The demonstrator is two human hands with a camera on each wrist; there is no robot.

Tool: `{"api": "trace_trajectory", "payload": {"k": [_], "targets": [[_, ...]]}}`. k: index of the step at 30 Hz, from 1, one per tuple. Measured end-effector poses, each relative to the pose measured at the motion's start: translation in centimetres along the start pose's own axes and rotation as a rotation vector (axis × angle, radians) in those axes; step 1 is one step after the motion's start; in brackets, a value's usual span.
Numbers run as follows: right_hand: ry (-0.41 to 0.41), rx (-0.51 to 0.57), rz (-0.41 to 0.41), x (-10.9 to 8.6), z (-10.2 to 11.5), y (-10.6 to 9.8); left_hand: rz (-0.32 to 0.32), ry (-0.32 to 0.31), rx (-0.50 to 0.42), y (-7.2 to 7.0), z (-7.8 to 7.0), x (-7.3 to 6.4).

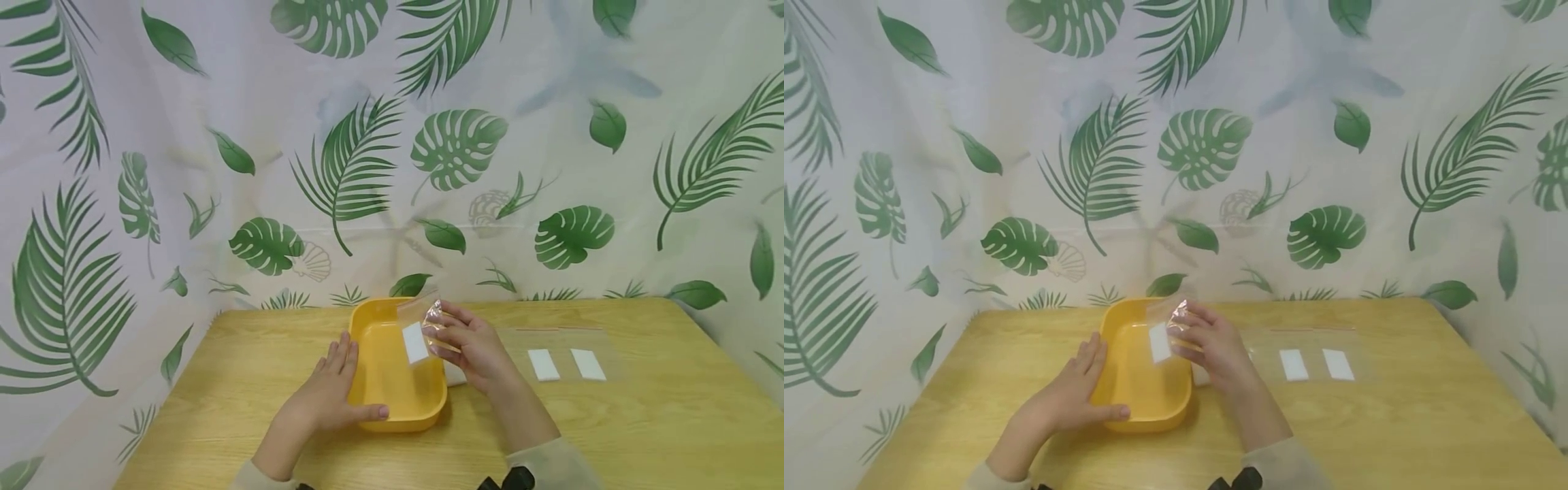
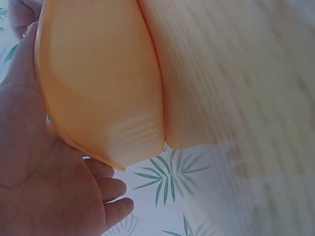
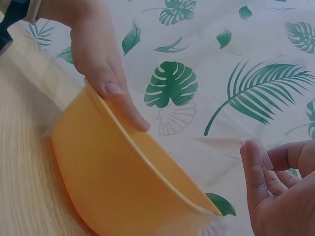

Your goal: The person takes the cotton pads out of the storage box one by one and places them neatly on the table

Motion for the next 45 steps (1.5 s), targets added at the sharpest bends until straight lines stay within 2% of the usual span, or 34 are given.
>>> {"api": "trace_trajectory", "payload": {"k": [5,13,20,40,45], "targets": [[-0.01,0.004,0.001,-0.4,0.7,-1.0,-0.004,0.005,0.008,0.0,0.2,-0.1],[-0.035,-0.055,-0.009,-1.3,2.2,-3.1,-0.008,0.001,0.001,0.2,0.4,-0.1],[-0.049,-0.031,-0.03,-1.5,3.0,-5.1,-0.007,-0.003,0.002,0.1,0.3,-0.2],[-0.051,-0.09,-0.048,-3.0,5.1,-9.5,0.003,0.004,-0.012,0.3,0.1,0.0],[-0.065,-0.072,-0.046,-3.2,5.5,-10.8,0.004,0.004,-0.012,0.1,0.0,0.0]]}}
Point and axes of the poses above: each hand's wrist, its own x-axis towards the middle knuckle, its own y-axis out of the palm, z = x × y, the point moved 2 cm from there along x, towards the middle knuckle, and after that the axes turned 7 degrees about x, right-handed, at the moved point
